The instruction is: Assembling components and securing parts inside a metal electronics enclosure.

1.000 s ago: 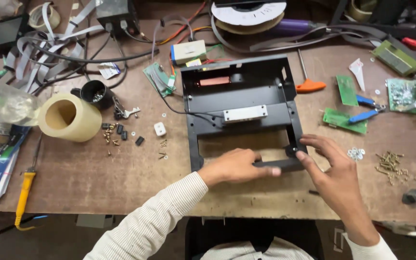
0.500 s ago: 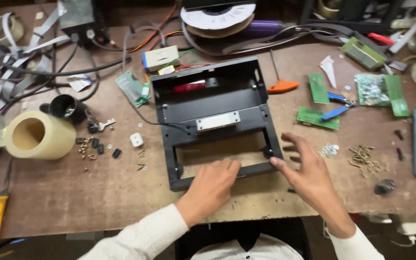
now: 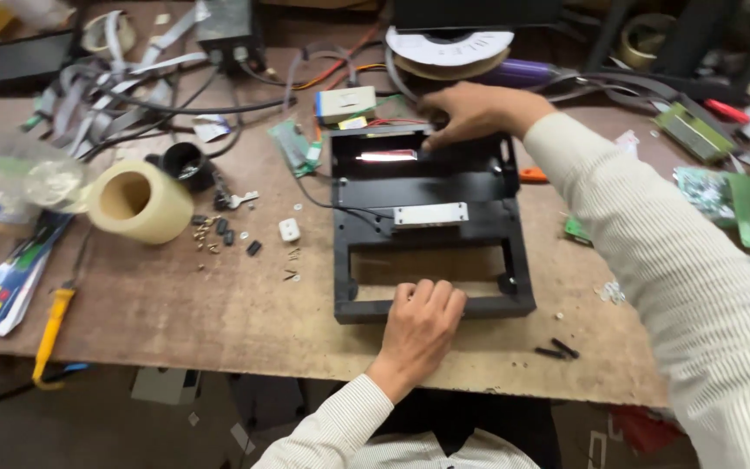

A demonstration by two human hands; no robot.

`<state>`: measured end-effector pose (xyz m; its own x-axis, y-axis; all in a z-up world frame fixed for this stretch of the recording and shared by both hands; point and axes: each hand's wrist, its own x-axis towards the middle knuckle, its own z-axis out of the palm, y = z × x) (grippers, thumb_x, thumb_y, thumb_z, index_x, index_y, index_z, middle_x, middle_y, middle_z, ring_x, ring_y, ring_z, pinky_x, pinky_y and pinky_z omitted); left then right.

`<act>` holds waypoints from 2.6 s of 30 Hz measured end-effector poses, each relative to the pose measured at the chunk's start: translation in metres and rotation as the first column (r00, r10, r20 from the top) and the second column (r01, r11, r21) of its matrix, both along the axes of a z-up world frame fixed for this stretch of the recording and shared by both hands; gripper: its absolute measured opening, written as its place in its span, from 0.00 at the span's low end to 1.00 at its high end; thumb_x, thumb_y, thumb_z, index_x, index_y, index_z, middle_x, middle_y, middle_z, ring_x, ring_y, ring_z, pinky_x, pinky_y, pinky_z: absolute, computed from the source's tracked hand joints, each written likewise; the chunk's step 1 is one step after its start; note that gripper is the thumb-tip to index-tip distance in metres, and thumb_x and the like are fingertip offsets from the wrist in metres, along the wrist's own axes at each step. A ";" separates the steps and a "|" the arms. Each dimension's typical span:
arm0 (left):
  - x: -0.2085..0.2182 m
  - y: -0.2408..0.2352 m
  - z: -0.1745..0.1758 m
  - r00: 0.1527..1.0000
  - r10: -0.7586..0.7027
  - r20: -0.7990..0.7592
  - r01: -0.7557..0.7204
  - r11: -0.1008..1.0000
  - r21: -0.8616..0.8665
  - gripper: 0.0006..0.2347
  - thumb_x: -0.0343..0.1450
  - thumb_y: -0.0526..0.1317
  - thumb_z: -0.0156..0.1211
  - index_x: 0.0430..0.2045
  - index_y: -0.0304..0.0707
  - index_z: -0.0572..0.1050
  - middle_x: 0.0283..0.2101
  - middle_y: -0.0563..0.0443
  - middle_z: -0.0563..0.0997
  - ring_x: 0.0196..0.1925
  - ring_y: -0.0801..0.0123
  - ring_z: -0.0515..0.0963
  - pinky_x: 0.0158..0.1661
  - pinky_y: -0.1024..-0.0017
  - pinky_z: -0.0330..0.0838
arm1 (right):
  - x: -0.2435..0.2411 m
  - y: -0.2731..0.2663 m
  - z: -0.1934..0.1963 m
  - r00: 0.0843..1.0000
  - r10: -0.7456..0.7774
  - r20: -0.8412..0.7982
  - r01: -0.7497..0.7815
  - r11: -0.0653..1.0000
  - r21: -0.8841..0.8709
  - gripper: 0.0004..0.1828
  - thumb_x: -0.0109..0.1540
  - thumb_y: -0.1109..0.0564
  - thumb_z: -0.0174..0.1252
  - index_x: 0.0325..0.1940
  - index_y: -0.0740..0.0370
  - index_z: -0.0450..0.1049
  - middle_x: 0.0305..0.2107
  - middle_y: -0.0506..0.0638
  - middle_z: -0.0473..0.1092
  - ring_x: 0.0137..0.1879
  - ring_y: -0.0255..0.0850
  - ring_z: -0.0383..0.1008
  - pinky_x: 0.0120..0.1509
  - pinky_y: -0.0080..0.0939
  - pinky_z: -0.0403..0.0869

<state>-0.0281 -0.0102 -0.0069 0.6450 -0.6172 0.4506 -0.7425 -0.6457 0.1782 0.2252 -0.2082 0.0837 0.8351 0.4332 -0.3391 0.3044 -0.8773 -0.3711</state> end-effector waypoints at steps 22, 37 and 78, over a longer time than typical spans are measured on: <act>0.201 0.060 0.103 0.601 -0.709 0.370 0.237 0.600 0.764 0.04 0.65 0.34 0.63 0.21 0.48 0.75 0.30 0.65 0.76 0.49 0.74 0.76 0.72 0.58 0.56 | -0.340 0.034 -0.046 0.233 -0.576 -0.783 0.894 -0.191 0.406 0.29 0.54 0.43 0.62 0.49 0.67 0.76 0.39 0.53 0.79 0.38 0.42 0.76 0.46 0.36 0.74; 0.273 -0.024 0.028 0.447 -0.869 0.214 0.379 0.400 0.835 0.04 0.64 0.37 0.61 0.18 0.45 0.79 0.33 0.62 0.80 0.48 0.71 0.76 0.48 0.75 0.74 | -0.313 0.095 -0.071 0.123 -0.318 -0.940 0.726 -0.617 0.303 0.21 0.57 0.49 0.66 0.48 0.60 0.70 0.39 0.48 0.69 0.38 0.37 0.68 0.46 0.44 0.73; 0.071 -0.043 -0.031 0.936 -0.310 -0.168 0.329 0.939 0.100 0.10 0.58 0.37 0.74 0.28 0.36 0.81 0.36 0.41 0.82 0.40 0.46 0.83 0.38 0.54 0.78 | -0.399 -0.009 -0.113 0.588 -0.797 0.140 0.433 0.456 0.778 0.25 0.67 0.68 0.58 0.69 0.66 0.68 0.51 0.60 0.76 0.55 0.41 0.79 0.59 0.39 0.79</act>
